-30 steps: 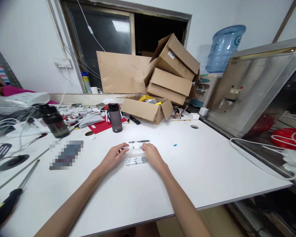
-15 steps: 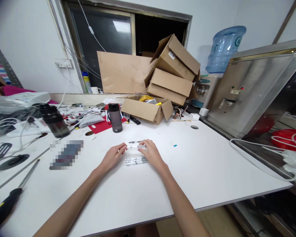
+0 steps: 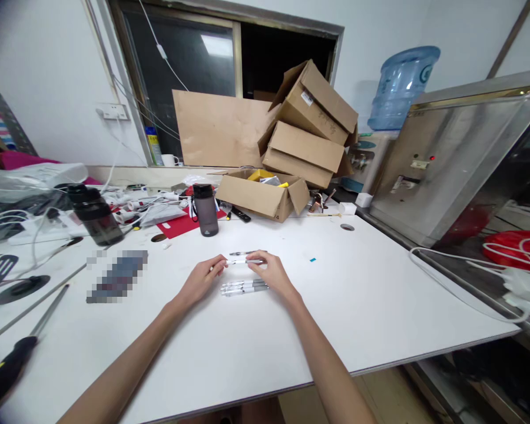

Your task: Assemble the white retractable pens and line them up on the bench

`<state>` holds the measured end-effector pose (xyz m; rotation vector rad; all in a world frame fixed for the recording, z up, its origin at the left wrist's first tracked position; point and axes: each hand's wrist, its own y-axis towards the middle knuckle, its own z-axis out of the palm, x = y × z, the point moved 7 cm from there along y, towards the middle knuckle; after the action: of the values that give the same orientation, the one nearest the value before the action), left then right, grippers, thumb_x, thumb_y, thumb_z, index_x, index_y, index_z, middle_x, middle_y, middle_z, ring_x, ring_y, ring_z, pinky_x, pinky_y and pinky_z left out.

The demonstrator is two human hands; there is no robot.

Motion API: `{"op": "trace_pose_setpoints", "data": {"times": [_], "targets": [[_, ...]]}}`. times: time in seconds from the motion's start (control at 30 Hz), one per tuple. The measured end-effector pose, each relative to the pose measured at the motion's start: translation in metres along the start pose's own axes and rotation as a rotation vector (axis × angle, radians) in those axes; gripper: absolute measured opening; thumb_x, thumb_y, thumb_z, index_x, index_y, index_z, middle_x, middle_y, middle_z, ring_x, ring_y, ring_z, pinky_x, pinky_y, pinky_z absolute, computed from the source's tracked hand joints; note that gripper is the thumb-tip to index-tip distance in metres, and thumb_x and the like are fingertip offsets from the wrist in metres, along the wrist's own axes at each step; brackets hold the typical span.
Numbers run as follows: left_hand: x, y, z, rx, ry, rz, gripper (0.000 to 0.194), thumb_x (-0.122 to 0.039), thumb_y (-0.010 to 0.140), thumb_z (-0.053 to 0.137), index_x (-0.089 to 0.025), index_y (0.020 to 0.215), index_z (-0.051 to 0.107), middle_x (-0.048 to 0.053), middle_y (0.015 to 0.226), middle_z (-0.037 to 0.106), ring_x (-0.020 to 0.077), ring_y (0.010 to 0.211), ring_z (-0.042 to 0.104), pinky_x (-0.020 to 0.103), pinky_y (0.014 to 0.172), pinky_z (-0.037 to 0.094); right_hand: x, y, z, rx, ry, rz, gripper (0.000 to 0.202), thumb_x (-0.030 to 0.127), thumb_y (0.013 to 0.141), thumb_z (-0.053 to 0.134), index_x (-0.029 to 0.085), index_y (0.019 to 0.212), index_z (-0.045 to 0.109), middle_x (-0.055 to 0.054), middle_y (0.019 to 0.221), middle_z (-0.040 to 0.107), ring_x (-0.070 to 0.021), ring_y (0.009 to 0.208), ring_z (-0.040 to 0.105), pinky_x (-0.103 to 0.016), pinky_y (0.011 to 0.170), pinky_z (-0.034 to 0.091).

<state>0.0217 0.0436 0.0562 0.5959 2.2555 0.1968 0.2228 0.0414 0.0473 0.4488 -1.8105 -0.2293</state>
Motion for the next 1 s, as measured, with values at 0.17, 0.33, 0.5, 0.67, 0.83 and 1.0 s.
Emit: {"op": "trace_pose_setpoints", "data": {"times": [0.17, 0.33, 0.5, 0.67, 0.83, 1.0], "targets": [[0.001, 0.0, 0.002, -0.002, -0.023, 0.011, 0.037, -0.044, 0.103, 0.035, -0.023, 0.085, 0.059, -0.003, 0.072, 0.057, 0.0191, 0.071, 0.056, 0.027, 0.071, 0.037, 0.001, -0.002, -0.002, 0.007, 0.011, 0.071, 0.028, 0.043, 0.091, 0.061, 0.021, 0.1, 0.075, -0.005, 0.091, 0.074, -0.0201, 0.081, 0.069, -0.033, 0.08, 0.051], [0.0, 0.0, 0.002, -0.004, -0.039, 0.019, 0.036, -0.045, 0.103, 0.036, -0.023, 0.085, 0.058, -0.003, 0.071, 0.057, 0.0188, 0.069, 0.056, 0.027, 0.069, 0.036, 0.011, -0.002, -0.005, -0.024, -0.015, -0.057, 0.019, 0.038, 0.084, 0.07, 0.023, 0.096, 0.075, -0.004, 0.104, 0.073, -0.0217, 0.1, 0.067, -0.033, 0.093, 0.048], [0.0, 0.0, 0.003, -0.001, -0.036, 0.028, 0.037, -0.045, 0.102, 0.037, -0.022, 0.082, 0.058, -0.003, 0.069, 0.057, 0.0189, 0.069, 0.056, 0.027, 0.069, 0.036, 0.0, 0.0, -0.002, -0.001, 0.051, 0.07, 0.023, 0.041, 0.088, 0.065, 0.02, 0.09, 0.073, -0.005, 0.088, 0.073, -0.0202, 0.08, 0.068, -0.033, 0.08, 0.051], [0.0, 0.0, 0.002, -0.01, -0.066, 0.031, 0.037, -0.045, 0.103, 0.037, -0.022, 0.088, 0.062, -0.003, 0.071, 0.056, 0.0184, 0.069, 0.055, 0.027, 0.069, 0.036, 0.006, 0.0, -0.005, -0.047, -0.002, -0.033, 0.021, 0.037, 0.083, 0.071, 0.023, 0.098, 0.075, -0.005, 0.103, 0.075, -0.0214, 0.098, 0.068, -0.033, 0.091, 0.049], [0.001, 0.0, 0.006, 0.023, -0.132, -0.005, 0.04, -0.049, 0.102, 0.039, -0.021, 0.087, 0.064, -0.004, 0.067, 0.052, 0.017, 0.064, 0.05, 0.027, 0.067, 0.034, 0.001, 0.001, -0.006, -0.046, 0.019, 0.052, 0.023, 0.04, 0.086, 0.067, 0.02, 0.094, 0.076, -0.005, 0.089, 0.075, -0.0204, 0.081, 0.068, -0.033, 0.078, 0.051], [0.006, 0.0, 0.008, 0.046, -0.225, -0.082, 0.051, -0.056, 0.101, 0.039, -0.019, 0.079, 0.065, -0.005, 0.059, 0.042, 0.0152, 0.058, 0.041, 0.027, 0.06, 0.03, 0.015, 0.002, -0.016, -0.103, 0.035, -0.108, 0.02, 0.032, 0.084, 0.07, 0.023, 0.101, 0.074, -0.005, 0.108, 0.074, -0.0218, 0.102, 0.068, -0.034, 0.089, 0.052]]}}
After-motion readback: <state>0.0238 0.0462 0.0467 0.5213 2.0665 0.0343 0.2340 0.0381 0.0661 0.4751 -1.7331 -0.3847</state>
